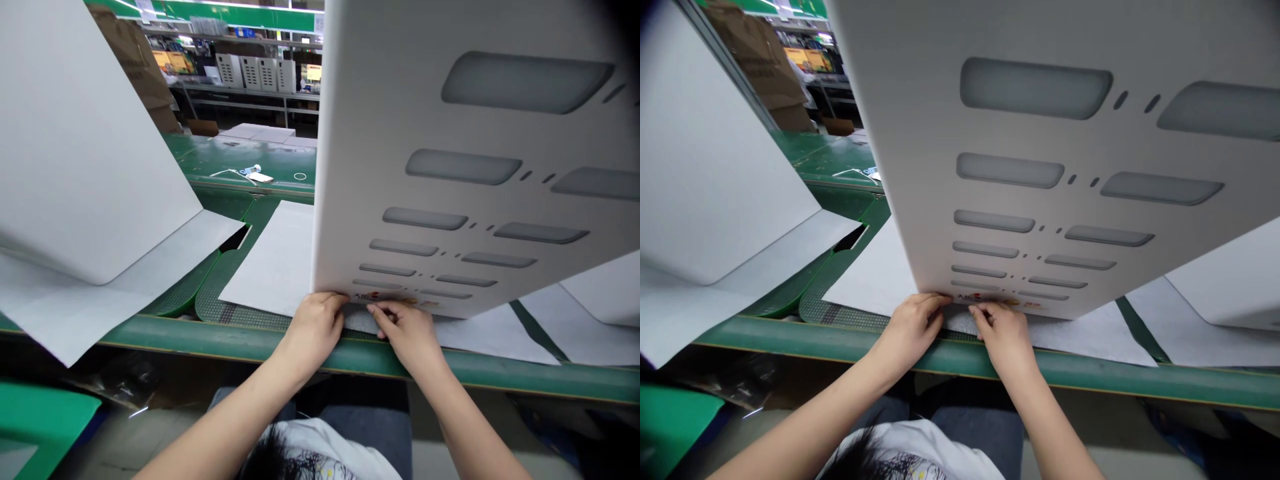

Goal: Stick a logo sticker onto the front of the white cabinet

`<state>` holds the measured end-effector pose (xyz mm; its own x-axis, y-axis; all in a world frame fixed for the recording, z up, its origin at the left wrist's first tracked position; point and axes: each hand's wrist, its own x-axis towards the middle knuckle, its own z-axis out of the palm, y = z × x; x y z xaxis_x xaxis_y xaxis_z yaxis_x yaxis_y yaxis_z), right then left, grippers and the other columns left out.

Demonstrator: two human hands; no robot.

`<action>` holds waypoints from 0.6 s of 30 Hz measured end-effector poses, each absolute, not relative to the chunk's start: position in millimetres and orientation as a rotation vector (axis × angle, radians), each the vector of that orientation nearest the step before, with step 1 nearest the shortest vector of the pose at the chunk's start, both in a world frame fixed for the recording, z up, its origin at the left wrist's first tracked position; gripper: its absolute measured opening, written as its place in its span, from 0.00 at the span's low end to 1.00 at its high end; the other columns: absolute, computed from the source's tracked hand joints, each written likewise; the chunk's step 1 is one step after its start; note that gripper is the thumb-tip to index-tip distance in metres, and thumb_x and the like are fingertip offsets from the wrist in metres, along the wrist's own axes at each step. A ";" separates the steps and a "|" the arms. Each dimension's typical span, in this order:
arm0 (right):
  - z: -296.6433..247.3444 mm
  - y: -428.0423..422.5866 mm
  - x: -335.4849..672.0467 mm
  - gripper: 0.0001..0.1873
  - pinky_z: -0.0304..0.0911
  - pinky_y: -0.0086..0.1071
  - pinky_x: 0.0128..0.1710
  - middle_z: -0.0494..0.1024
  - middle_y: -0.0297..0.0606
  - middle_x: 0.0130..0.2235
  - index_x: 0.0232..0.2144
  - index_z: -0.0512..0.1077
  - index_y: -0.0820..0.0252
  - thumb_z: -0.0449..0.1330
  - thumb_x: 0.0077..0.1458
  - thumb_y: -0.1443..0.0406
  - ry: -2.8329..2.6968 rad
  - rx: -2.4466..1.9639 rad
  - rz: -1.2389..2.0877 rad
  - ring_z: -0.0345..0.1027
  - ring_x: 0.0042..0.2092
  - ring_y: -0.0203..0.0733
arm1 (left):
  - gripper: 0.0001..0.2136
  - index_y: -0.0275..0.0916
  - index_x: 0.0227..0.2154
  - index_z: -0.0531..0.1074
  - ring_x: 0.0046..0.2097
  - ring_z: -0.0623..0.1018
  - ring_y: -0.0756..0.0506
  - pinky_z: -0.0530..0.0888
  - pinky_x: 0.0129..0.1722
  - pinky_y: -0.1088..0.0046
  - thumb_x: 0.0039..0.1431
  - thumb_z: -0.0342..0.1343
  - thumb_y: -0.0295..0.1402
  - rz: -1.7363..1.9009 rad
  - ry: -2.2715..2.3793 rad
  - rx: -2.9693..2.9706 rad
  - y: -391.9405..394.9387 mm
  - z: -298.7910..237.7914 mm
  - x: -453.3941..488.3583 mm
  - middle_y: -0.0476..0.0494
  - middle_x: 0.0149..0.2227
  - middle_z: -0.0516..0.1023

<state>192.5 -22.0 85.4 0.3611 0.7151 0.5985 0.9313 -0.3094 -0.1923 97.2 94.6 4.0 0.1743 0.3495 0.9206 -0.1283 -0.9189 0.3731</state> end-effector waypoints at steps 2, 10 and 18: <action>87.9 -25.7 194.9 0.20 0.58 0.30 0.25 0.69 0.34 0.17 0.28 0.76 0.61 0.52 0.49 0.52 -1.433 -2.141 -0.551 0.64 0.20 0.38 | 0.14 0.30 0.38 0.75 0.39 0.77 0.45 0.74 0.44 0.68 0.50 0.50 0.17 1.782 0.210 2.107 94.4 4.5 96.8 0.42 0.37 0.79; 85.8 -40.5 204.9 0.16 0.60 0.31 0.32 0.74 0.35 0.23 0.27 0.75 0.59 0.53 0.52 0.56 -1.524 -2.057 -0.602 0.68 0.26 0.39 | 0.13 0.32 0.39 0.74 0.40 0.77 0.45 0.74 0.44 0.67 0.52 0.50 0.20 1.773 0.246 2.209 92.1 3.6 97.5 0.42 0.38 0.78; 86.5 -60.3 214.7 0.14 0.54 0.31 0.30 0.73 0.33 0.26 0.26 0.73 0.58 0.53 0.55 0.58 -1.577 -2.077 -0.658 0.63 0.28 0.37 | 0.12 0.32 0.39 0.74 0.40 0.77 0.43 0.74 0.43 0.66 0.53 0.50 0.20 1.677 0.257 2.337 90.8 5.9 97.6 0.43 0.39 0.78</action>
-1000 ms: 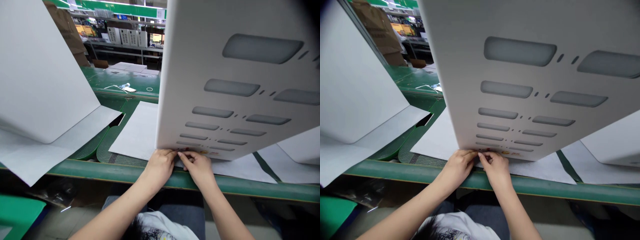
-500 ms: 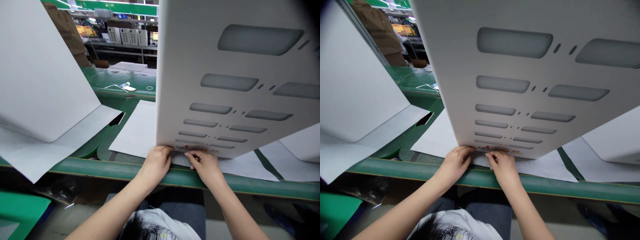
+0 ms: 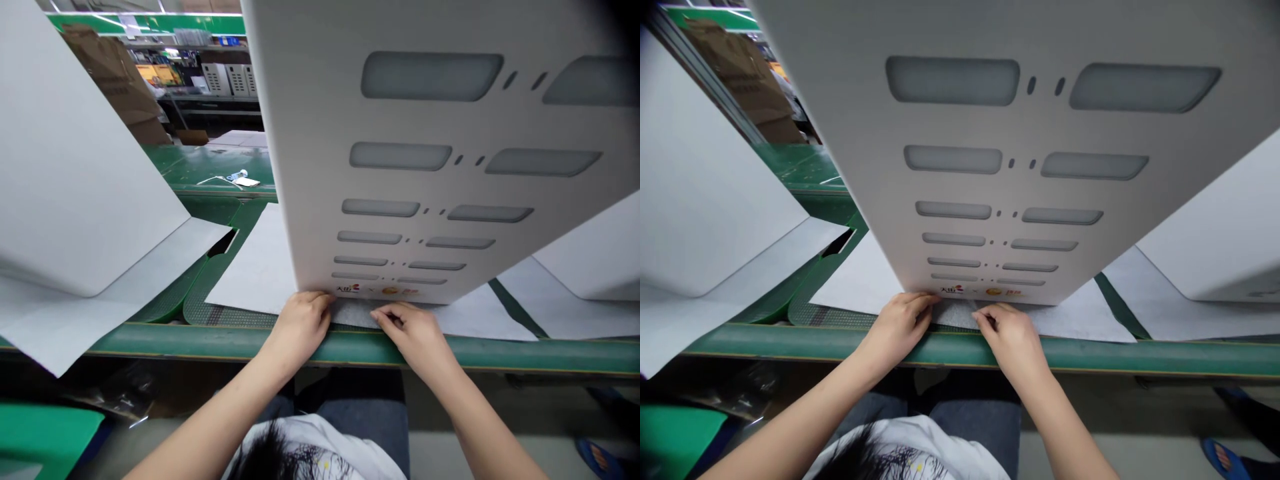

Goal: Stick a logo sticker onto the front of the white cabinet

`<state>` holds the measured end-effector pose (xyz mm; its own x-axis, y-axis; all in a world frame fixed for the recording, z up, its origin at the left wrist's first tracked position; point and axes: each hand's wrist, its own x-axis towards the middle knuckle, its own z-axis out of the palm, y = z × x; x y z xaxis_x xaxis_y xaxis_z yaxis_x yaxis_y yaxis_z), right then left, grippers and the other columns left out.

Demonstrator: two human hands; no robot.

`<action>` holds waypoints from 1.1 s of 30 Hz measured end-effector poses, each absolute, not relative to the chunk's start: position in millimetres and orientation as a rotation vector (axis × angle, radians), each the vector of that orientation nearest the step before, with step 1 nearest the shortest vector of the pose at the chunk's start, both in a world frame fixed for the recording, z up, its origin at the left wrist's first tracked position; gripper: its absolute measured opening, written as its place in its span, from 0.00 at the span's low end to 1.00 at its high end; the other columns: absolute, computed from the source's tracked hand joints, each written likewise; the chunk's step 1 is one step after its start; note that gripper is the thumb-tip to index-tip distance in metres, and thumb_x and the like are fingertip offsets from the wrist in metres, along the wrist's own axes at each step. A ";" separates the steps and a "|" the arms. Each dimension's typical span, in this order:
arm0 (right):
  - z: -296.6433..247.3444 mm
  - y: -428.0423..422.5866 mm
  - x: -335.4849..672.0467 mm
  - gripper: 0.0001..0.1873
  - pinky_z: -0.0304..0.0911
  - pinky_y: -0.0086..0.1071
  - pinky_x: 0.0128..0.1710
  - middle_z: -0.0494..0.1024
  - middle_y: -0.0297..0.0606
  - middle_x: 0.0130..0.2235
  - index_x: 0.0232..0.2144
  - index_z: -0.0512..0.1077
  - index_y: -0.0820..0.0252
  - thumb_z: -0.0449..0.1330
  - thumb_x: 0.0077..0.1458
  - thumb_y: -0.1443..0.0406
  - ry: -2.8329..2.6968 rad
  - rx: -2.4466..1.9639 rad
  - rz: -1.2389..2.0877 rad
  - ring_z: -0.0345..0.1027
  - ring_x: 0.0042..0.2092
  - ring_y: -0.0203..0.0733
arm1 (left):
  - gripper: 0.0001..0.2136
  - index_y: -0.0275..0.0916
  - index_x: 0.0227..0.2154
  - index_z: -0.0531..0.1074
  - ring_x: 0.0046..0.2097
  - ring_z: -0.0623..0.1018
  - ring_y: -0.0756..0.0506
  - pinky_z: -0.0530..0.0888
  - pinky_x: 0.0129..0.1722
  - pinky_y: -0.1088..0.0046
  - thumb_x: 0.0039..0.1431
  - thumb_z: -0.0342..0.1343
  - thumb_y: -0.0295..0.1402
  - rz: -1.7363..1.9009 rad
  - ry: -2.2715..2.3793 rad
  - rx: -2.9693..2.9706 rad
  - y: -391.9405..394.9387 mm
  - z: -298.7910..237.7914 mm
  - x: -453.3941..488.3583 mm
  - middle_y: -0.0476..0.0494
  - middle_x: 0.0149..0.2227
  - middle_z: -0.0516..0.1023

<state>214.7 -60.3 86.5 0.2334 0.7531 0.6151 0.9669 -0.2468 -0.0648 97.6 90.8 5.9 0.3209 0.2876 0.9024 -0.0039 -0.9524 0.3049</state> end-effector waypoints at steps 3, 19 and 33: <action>89.0 -69.4 216.1 0.12 0.54 0.30 0.30 0.73 0.32 0.26 0.26 0.73 0.58 0.54 0.55 0.59 -1.560 -2.094 -0.637 0.63 0.29 0.37 | 0.12 0.32 0.39 0.74 0.41 0.77 0.43 0.74 0.43 0.65 0.54 0.50 0.20 1.672 0.258 2.351 90.9 5.7 98.3 0.43 0.39 0.78; 83.5 -113.1 217.2 0.17 0.55 0.31 0.29 0.72 0.35 0.26 0.25 0.73 0.59 0.51 0.56 0.55 -1.477 -2.104 -0.681 0.63 0.28 0.38 | 0.15 0.32 0.47 0.69 0.47 0.74 0.44 0.72 0.49 0.65 0.56 0.48 0.22 1.751 -0.080 2.368 43.6 12.4 113.4 0.41 0.47 0.75; 61.9 -162.0 228.2 0.19 0.56 0.26 0.24 0.71 0.35 0.24 0.26 0.74 0.60 0.52 0.56 0.53 -1.358 -2.036 -0.651 0.60 0.25 0.35 | 0.24 0.24 0.56 0.57 0.56 0.68 0.40 0.69 0.52 0.61 0.56 0.47 0.25 1.614 -0.164 2.535 -8.6 21.9 141.6 0.27 0.59 0.60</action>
